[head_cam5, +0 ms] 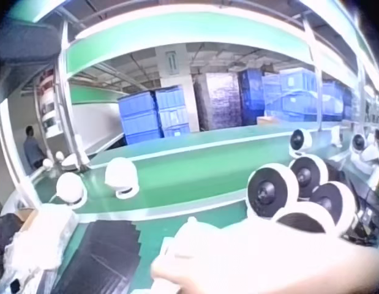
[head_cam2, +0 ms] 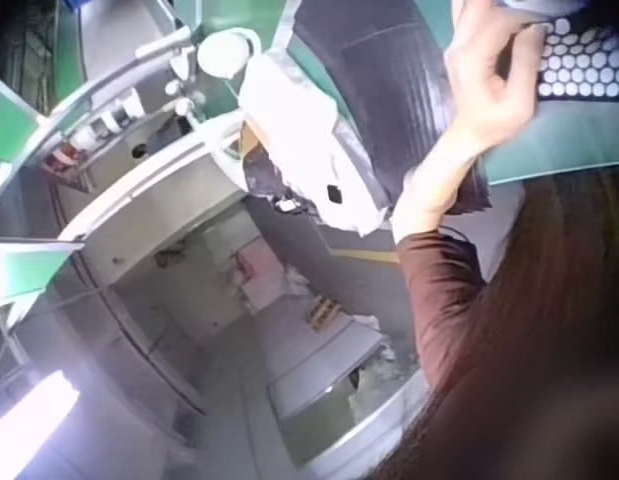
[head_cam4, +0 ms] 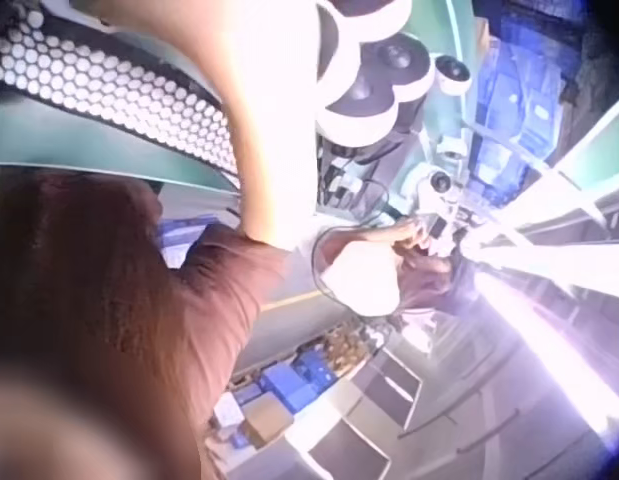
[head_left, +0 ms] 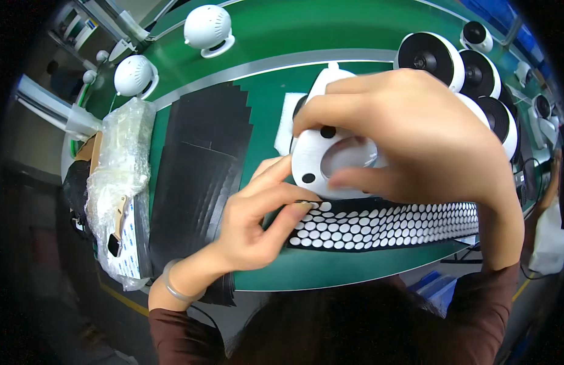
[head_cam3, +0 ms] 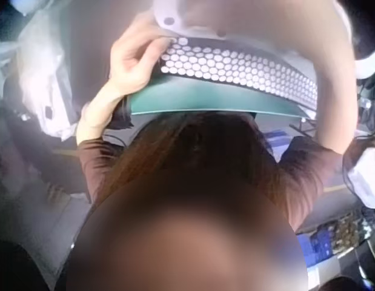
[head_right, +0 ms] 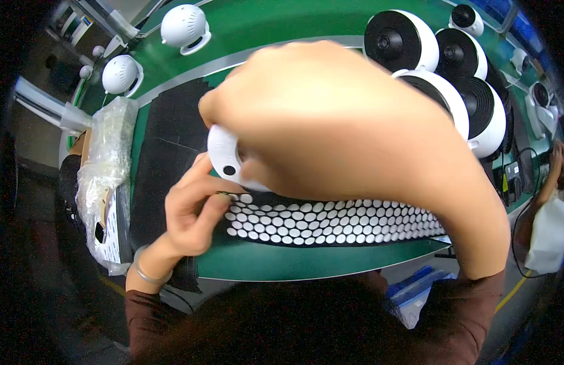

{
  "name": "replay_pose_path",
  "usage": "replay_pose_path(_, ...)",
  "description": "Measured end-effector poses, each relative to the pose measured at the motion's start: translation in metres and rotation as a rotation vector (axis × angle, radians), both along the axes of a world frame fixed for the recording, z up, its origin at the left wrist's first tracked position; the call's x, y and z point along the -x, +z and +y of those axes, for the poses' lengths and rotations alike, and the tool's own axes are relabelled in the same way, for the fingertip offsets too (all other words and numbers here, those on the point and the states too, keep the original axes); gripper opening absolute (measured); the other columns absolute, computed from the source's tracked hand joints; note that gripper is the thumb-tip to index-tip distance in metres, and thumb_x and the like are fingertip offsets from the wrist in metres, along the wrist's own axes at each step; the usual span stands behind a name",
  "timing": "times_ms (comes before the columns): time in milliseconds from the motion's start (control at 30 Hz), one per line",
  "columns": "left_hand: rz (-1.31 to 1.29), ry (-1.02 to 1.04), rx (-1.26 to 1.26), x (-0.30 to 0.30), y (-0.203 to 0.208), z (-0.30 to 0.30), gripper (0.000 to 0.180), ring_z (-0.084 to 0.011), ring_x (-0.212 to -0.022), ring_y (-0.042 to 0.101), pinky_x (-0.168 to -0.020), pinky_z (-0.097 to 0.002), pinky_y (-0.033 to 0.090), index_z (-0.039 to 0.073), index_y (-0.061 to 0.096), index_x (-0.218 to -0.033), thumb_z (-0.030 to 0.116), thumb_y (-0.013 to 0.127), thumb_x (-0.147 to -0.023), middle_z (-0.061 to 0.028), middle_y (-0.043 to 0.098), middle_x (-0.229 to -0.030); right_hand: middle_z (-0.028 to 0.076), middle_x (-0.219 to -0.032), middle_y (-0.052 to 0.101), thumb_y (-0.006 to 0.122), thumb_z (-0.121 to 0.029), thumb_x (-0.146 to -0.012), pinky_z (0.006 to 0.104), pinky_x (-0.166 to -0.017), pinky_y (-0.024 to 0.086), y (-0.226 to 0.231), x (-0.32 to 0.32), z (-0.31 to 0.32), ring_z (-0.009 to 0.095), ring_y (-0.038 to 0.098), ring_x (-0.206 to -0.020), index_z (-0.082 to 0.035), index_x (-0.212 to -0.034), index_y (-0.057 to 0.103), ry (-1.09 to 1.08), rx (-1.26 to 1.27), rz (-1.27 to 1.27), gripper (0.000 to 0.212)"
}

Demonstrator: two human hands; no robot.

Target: Attaching small black rubber pads/feet to the base of security camera components.

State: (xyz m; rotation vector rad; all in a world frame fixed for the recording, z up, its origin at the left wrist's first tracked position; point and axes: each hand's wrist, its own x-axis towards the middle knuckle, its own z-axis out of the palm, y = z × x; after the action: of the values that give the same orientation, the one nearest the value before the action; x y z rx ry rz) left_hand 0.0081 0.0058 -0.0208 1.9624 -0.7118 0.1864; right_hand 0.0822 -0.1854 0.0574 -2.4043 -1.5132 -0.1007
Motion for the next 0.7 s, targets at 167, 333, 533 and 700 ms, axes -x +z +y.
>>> replay_pose_path(167, -0.100, 0.252, 0.062, 0.014, -0.011, 0.004, 0.011, -0.0231, -0.099, 0.047, -0.070, -0.0286, 0.048, -0.001, 0.061, -0.082, -0.004, 0.053, -0.074, -0.0160, 0.042, -0.114, 0.007, -0.069, 0.061, 0.071, -0.010, -0.056, 0.0234, -0.062, 0.048, 0.046, -0.062, 0.018, 0.015, 0.060, -0.063, 0.003, -0.079, 0.061, -0.150, 0.193, 0.460, 0.028)
replay_pose_path(333, 0.066, 0.226, 0.110, 0.012, -0.015, 0.010, 0.006, -0.0219, -0.091, 0.045, -0.078, -0.0301, 0.037, 0.002, 0.058, -0.080, 0.003, 0.052, -0.079, -0.0070, 0.050, -0.101, 0.011, -0.067, 0.063, 0.066, -0.009, -0.071, 0.0175, -0.050, 0.049, 0.068, -0.149, 0.006, 0.011, 0.057, -0.044, 0.005, -0.089, 0.063, -0.167, -0.077, 0.810, 0.023)
replay_pose_path(533, 0.077, 0.155, 0.165, 0.014, -0.020, 0.016, 0.008, -0.0221, -0.086, 0.049, -0.072, -0.0289, 0.041, 0.001, 0.057, -0.085, 0.004, 0.051, -0.080, -0.0065, 0.054, -0.092, 0.011, -0.080, 0.065, 0.070, -0.022, -0.064, 0.0317, -0.066, 0.048, 0.025, -0.213, 0.055, 0.020, 0.061, -0.073, -0.007, -0.084, 0.068, -0.527, -0.115, -0.210, 0.025)
replay_pose_path(700, 0.123, 0.128, 0.189, 0.017, -0.020, 0.016, 0.009, -0.0232, -0.085, 0.053, -0.075, -0.0321, 0.040, -0.001, 0.058, -0.086, 0.001, 0.054, -0.078, -0.0094, 0.059, -0.089, 0.015, -0.080, 0.059, 0.052, -0.010, -0.071, 0.0412, -0.063, 0.049, -0.077, -0.241, 0.050, 0.032, 0.060, -0.069, -0.008, -0.069, 0.061, -0.478, -0.032, -0.555, 0.010)
